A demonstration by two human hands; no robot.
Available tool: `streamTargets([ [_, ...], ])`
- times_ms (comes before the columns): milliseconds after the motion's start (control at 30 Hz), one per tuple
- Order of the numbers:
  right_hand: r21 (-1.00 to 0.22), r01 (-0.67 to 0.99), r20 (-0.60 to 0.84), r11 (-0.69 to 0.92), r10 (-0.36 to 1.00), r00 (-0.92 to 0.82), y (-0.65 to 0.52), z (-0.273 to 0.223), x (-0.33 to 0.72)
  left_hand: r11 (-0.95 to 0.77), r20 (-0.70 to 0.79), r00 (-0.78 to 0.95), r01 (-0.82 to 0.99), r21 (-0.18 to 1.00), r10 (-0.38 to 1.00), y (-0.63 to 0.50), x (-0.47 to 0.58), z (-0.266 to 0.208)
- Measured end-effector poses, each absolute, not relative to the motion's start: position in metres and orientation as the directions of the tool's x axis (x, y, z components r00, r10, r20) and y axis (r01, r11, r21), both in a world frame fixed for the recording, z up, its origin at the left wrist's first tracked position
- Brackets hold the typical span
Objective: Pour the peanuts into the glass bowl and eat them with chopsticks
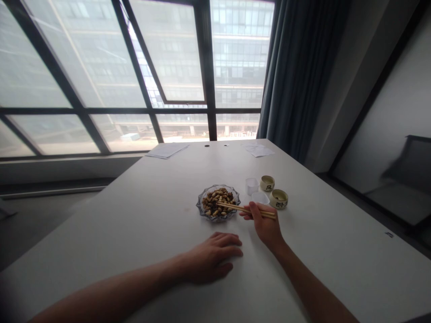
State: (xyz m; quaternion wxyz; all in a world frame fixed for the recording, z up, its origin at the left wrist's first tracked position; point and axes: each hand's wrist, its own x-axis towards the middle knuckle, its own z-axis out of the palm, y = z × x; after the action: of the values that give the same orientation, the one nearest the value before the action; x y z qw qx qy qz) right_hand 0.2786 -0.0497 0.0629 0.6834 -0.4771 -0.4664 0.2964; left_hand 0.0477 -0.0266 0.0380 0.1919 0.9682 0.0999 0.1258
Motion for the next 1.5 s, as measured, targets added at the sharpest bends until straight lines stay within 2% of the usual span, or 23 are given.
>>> streamTargets([
  [100, -0.906, 0.089, 0.405, 0.414, 0.784, 0.471, -0.055, 0.079, 0.295, -0.904, 0.199, 0.950, 0.146, 0.402, 0.242, -0.027, 0.047, 0.040],
  [233, -0.854, 0.218, 0.493, 0.473, 0.598, 0.632, -0.068, 0.103, 0.339, -0.898, 0.194, 0.951, 0.141, 0.416, 0.240, -0.026, 0.047, 0.041],
  [300, -0.844, 0.234, 0.484, 0.483, 0.499, 0.719, -0.074, 0.111, 0.367, -0.897, 0.197, 0.950, 0.141, 0.420, 0.242, -0.026, 0.047, 0.041],
  [367, -0.868, 0.197, 0.420, 0.455, 0.464, 0.780, -0.078, 0.114, 0.393, -0.897, 0.201, 0.949, 0.143, 0.419, 0.245, -0.026, 0.047, 0.041],
  [500, -0.930, 0.130, 0.286, 0.344, 0.451, 0.846, -0.082, 0.111, 0.428, -0.896, 0.197, 0.948, 0.149, 0.418, 0.249, -0.027, 0.047, 0.042],
  [600, -0.955, 0.113, 0.238, 0.273, 0.483, 0.843, -0.081, 0.107, 0.435, -0.895, 0.193, 0.949, 0.151, 0.420, 0.250, -0.028, 0.047, 0.042],
  [933, -0.935, 0.166, 0.305, 0.315, 0.468, 0.829, -0.077, 0.105, 0.423, -0.895, 0.189, 0.949, 0.154, 0.419, 0.252, -0.027, 0.047, 0.041],
  [1067, -0.902, 0.196, 0.384, 0.385, 0.507, 0.772, -0.075, 0.105, 0.409, -0.896, 0.193, 0.948, 0.155, 0.416, 0.254, -0.027, 0.047, 0.041],
  [1200, -0.887, 0.252, 0.457, 0.388, 0.648, 0.609, -0.072, 0.102, 0.380, -0.897, 0.199, 0.947, 0.153, 0.415, 0.253, -0.027, 0.048, 0.040],
  [1367, -0.879, 0.267, 0.473, 0.396, 0.797, 0.374, -0.067, 0.092, 0.343, -0.901, 0.204, 0.947, 0.148, 0.408, 0.248, -0.027, 0.048, 0.040],
  [1500, -0.882, 0.254, 0.455, 0.396, 0.857, 0.244, -0.064, 0.082, 0.320, -0.903, 0.204, 0.947, 0.151, 0.403, 0.249, -0.027, 0.048, 0.041],
])
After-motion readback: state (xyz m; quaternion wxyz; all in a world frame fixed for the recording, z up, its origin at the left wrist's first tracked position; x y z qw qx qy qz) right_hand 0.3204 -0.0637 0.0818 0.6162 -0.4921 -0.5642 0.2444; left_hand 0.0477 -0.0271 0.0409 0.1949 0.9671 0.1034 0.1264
